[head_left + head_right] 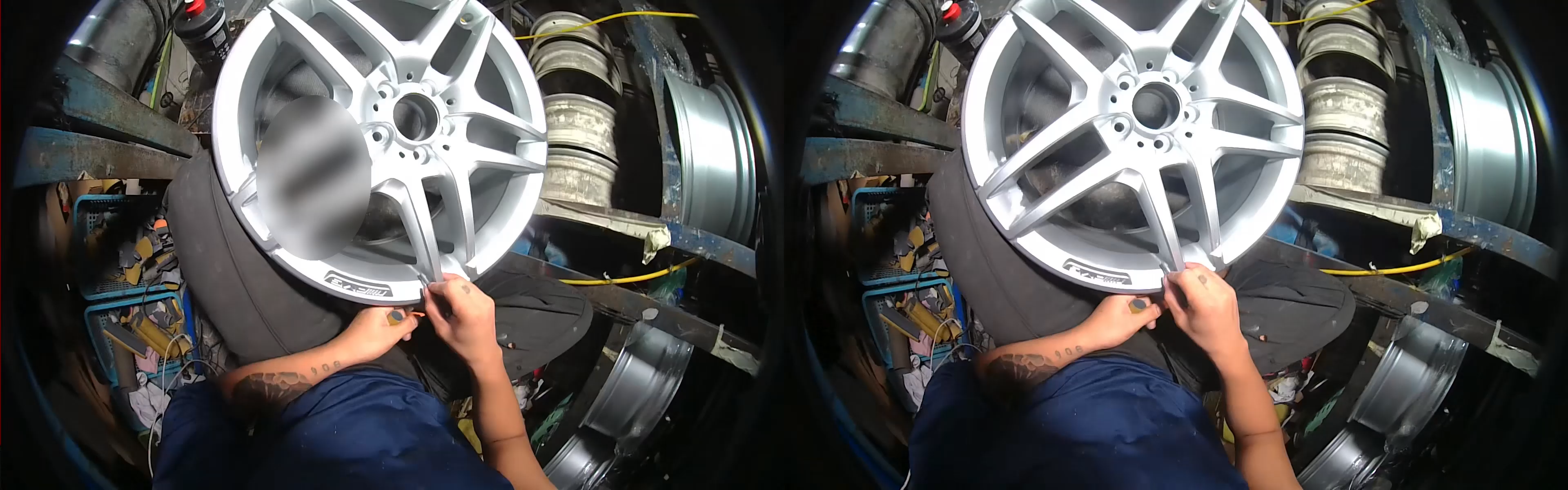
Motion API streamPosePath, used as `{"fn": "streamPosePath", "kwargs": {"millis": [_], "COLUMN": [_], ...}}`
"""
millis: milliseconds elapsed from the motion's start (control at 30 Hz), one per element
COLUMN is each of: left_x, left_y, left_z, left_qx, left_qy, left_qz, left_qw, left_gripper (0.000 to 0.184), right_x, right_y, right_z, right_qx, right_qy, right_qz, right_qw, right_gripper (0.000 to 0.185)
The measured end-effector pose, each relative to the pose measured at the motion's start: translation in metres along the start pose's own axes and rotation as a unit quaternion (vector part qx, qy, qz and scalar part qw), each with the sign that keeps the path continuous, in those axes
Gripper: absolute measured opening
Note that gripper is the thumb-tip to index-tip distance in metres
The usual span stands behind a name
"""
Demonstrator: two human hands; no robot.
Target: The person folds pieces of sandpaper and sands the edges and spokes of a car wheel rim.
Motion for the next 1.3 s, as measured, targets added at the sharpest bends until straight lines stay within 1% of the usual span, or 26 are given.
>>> {"fn": "streamPosePath", "kwargs": {"millis": [33, 67, 167, 200, 300, 333, 400, 500, 633, 667, 767, 800, 833, 900, 933, 967, 1033, 1233, 1267, 1300], "left_x": [0.005, 0.006, 0.0, 0.002, 0.004, 0.006, 0.004, 0.004, 0.002, 0.004, 0.005, 0.011, 0.008, 0.006, 0.006, 0.006, 0.006, 0.008, 0.009, 0.01], "left_y": [-0.005, -0.004, 0.017, 0.019, 0.023, 0.026, 0.023, 0.023, 0.02, 0.025, 0.023, 0.024, 0.019, 0.023, 0.017, 0.018, 0.012, 0.016, 0.021, 0.022], "left_z": [0.002, 0.004, 0.008, 0.008, 0.012, 0.013, 0.01, 0.012, 0.01, 0.011, 0.012, 0.015, 0.012, 0.01, 0.01, 0.01, 0.01, 0.01, 0.011, 0.01], "left_qx": [-0.013, -0.025, -0.005, -0.015, -0.027, -0.033, -0.018, -0.039, -0.043, -0.047, -0.065, -0.128, -0.092, -0.077, -0.092, -0.094, -0.061, -0.099, -0.12, -0.105], "left_qy": [0.004, 0.004, 0.053, 0.054, 0.072, 0.08, 0.071, 0.059, 0.041, 0.044, 0.047, 0.072, 0.048, 0.05, 0.056, 0.041, 0.041, 0.027, 0.033, 0.029], "left_qz": [0.046, 0.057, -0.123, -0.124, -0.132, -0.151, -0.141, -0.132, -0.115, -0.126, -0.142, -0.099, -0.087, -0.13, -0.122, -0.086, -0.083, -0.058, -0.055, -0.039], "left_qw": [0.999, 0.998, 0.991, 0.991, 0.988, 0.985, 0.987, 0.989, 0.992, 0.99, 0.987, 0.984, 0.991, 0.987, 0.987, 0.991, 0.994, 0.993, 0.991, 0.993], "left_gripper": [0.036, 0.036, 0.028, 0.03, 0.032, 0.031, 0.031, 0.029, 0.026, 0.024, 0.03, 0.03, 0.029, 0.022, 0.023, 0.022, 0.026, 0.037, 0.036, 0.035], "right_x": [0.003, 0.003, 0.005, 0.006, 0.011, 0.01, 0.002, 0.005, 0.003, 0.001, -0.005, -0.005, -0.008, -0.005, -0.003, 0.0, 0.0, -0.001, 0.0, -0.001], "right_y": [-0.002, -0.003, -0.002, -0.005, -0.002, 0.0, -0.003, -0.001, -0.003, -0.001, -0.005, -0.007, -0.007, -0.002, -0.001, -0.002, -0.004, -0.003, -0.003, -0.003], "right_z": [-0.002, -0.003, -0.006, -0.003, -0.003, -0.004, 0.0, -0.001, -0.004, -0.002, -0.005, -0.004, -0.002, 0.003, 0.004, 0.004, -0.001, -0.001, 0.0, -0.001], "right_qx": [0.019, 0.03, 0.056, 0.058, 0.044, 0.047, 0.056, 0.038, 0.061, 0.056, 0.053, 0.059, 0.049, 0.014, -0.001, 0.009, 0.021, 0.033, 0.039, 0.046], "right_qy": [-0.018, -0.031, -0.017, 0.006, 0.015, 0.01, 0.002, -0.016, -0.014, -0.014, -0.021, -0.022, -0.015, -0.001, 0.0, -0.005, -0.016, -0.028, -0.024, -0.02], "right_qz": [-0.007, -0.009, -0.004, 0.012, 0.003, -0.008, -0.034, -0.016, -0.044, -0.041, -0.024, -0.025, -0.033, -0.038, -0.032, -0.035, -0.034, -0.03, -0.029, -0.027], "right_qw": [1.0, 0.999, 0.998, 0.998, 0.999, 0.999, 0.998, 0.999, 0.997, 0.998, 0.998, 0.998, 0.998, 0.999, 0.999, 0.999, 0.999, 0.999, 0.998, 0.998], "right_gripper": [0.017, 0.021, 0.022, 0.021, 0.02, 0.02, 0.019, 0.018, 0.018, 0.018, 0.018, 0.019, 0.018, 0.018, 0.018, 0.018, 0.018, 0.017, 0.017, 0.017]}}
Point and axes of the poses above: each hand's wrist, its own x-axis away from the middle knuckle, its own z-axis out of the back of the hand, y = z × x, the point moved 9 cm from there along -x, towards the middle knuckle, and after that the axes turned 5 degrees about -x, right-handed, at the moved point
